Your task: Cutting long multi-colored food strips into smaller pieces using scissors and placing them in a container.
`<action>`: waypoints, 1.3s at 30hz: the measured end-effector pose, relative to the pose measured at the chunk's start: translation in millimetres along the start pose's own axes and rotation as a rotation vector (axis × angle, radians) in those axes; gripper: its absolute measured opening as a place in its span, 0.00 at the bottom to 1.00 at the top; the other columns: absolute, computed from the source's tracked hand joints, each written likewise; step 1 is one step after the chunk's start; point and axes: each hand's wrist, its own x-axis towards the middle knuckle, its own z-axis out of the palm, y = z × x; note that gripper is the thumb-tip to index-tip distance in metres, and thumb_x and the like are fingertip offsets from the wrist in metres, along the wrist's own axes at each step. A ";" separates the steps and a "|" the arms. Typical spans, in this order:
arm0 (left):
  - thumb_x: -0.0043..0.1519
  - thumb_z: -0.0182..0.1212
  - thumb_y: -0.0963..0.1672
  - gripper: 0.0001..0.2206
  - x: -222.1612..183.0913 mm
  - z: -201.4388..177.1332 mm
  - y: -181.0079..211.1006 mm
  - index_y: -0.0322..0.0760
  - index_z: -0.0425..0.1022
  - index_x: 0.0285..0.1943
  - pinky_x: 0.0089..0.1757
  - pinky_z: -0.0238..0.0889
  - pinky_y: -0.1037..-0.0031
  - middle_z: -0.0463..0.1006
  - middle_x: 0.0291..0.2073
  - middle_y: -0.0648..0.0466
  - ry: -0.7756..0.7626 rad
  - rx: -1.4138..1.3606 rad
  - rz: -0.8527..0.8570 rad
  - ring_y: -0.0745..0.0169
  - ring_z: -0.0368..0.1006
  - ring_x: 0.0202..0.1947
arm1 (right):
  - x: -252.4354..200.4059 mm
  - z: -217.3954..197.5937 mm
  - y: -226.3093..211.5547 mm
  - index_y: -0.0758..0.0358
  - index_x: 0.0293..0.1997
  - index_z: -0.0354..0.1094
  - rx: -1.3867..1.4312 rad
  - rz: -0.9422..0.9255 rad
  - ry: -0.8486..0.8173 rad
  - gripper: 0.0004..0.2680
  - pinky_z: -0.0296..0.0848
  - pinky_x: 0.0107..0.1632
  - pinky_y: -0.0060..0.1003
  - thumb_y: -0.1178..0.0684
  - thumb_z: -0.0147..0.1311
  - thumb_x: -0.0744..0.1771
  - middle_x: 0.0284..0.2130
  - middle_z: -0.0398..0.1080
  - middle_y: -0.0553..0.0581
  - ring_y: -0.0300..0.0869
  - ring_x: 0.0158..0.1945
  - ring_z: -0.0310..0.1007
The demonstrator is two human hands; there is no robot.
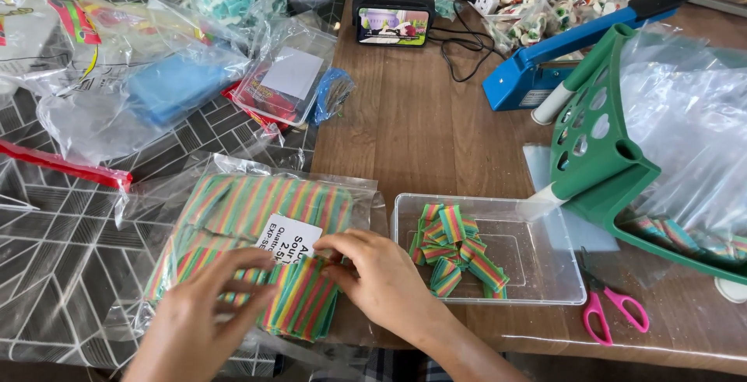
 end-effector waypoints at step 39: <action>0.69 0.54 0.50 0.22 -102.8 111.1 -124.4 0.39 0.56 0.24 0.28 0.50 0.71 0.51 0.17 0.52 0.702 0.007 -0.521 0.68 0.49 0.21 | 78.4 144.0 -70.5 0.17 0.75 0.36 -1.172 -0.368 -0.720 0.18 0.61 0.57 0.81 0.37 0.29 0.73 0.76 0.30 0.67 0.81 0.69 0.42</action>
